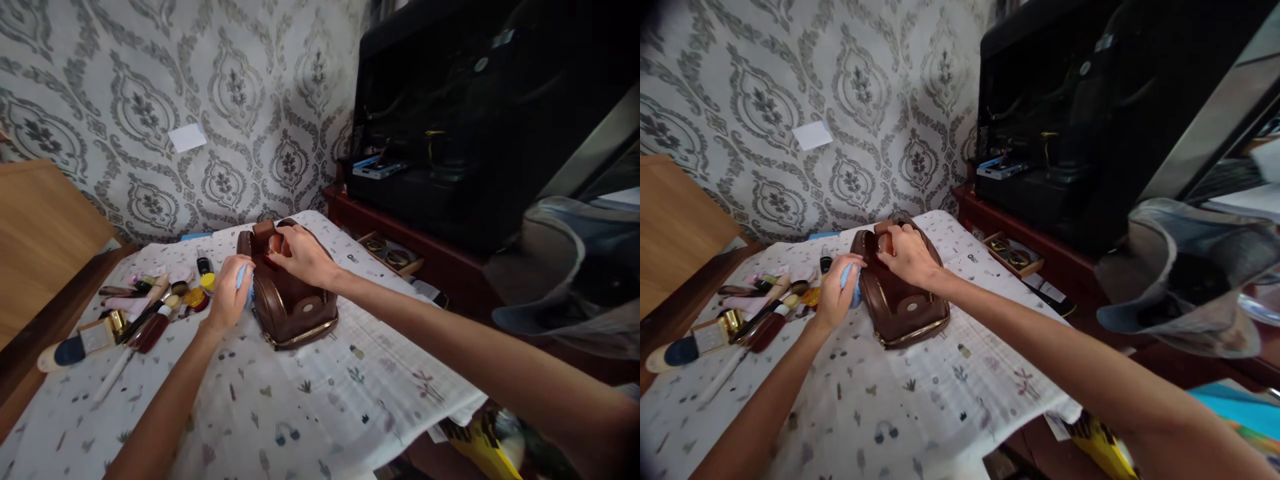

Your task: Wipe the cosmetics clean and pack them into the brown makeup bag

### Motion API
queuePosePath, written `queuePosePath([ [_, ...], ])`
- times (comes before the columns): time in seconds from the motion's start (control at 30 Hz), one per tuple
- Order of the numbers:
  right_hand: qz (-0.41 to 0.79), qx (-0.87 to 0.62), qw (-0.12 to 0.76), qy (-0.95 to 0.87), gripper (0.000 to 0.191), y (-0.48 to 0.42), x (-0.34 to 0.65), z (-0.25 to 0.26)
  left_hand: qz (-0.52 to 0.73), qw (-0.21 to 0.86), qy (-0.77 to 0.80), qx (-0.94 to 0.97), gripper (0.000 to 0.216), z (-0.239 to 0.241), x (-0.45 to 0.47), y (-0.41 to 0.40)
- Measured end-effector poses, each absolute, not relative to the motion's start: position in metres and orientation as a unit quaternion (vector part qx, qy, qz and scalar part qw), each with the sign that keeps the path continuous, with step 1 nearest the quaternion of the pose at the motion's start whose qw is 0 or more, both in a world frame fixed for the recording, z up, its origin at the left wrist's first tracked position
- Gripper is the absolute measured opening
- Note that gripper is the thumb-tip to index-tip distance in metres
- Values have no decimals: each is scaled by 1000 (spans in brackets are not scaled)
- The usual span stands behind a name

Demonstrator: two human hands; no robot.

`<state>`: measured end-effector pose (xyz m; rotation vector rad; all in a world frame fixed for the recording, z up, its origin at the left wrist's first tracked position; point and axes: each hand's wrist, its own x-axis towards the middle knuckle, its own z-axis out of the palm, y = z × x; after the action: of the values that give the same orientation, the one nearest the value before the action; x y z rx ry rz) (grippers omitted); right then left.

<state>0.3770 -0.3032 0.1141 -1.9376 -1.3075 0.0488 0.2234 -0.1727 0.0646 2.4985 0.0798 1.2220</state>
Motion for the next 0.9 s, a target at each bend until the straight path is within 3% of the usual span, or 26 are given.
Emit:
queuePosePath([
  [0.1, 48, -821, 274, -499, 13, -279, 376, 115, 455, 193, 49, 868, 29, 58, 226, -176],
  [0.2, 74, -851, 233, -465, 20, -253, 379, 111, 467, 213, 59, 856, 30, 54, 227, -178],
  [0.67, 96, -897, 231, -365, 62, -191, 393, 60, 465, 250, 58, 847, 33, 54, 222, -178],
  [0.77, 110, -896, 231, -362, 62, -194, 395, 55, 464, 250, 64, 848, 33, 54, 221, -179],
  [0.9, 125, -888, 228, -378, 45, -195, 398, 55, 462, 249, 69, 848, 32, 55, 220, -181],
])
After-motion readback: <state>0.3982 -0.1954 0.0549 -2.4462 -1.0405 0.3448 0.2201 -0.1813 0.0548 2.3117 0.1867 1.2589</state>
